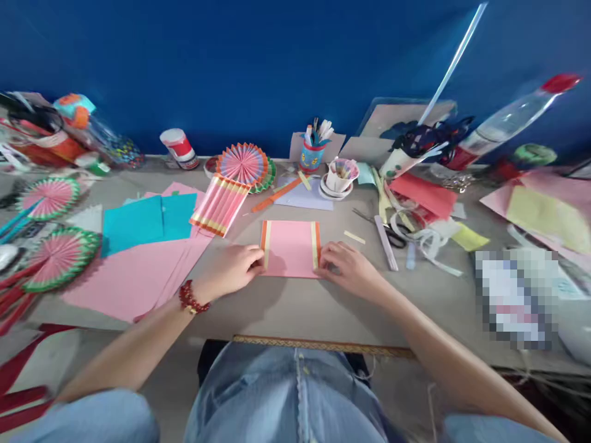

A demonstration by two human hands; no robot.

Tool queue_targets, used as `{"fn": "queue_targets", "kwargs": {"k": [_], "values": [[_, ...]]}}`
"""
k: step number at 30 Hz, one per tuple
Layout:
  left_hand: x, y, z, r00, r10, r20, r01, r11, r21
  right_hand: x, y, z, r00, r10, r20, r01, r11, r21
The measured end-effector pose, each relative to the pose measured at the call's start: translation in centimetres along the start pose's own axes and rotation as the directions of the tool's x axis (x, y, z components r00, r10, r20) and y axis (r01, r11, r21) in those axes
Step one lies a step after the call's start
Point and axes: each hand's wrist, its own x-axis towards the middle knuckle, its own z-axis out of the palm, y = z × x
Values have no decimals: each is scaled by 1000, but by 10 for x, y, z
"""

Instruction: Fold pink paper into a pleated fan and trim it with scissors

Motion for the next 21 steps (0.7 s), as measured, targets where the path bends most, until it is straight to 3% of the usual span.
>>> {"fn": "queue_targets", "kwargs": {"k": [21], "values": [[0, 6, -3, 1000, 6, -23, -5, 999, 51, -5, -2, 3, 999, 5, -41, -6, 1000, -28]]}}
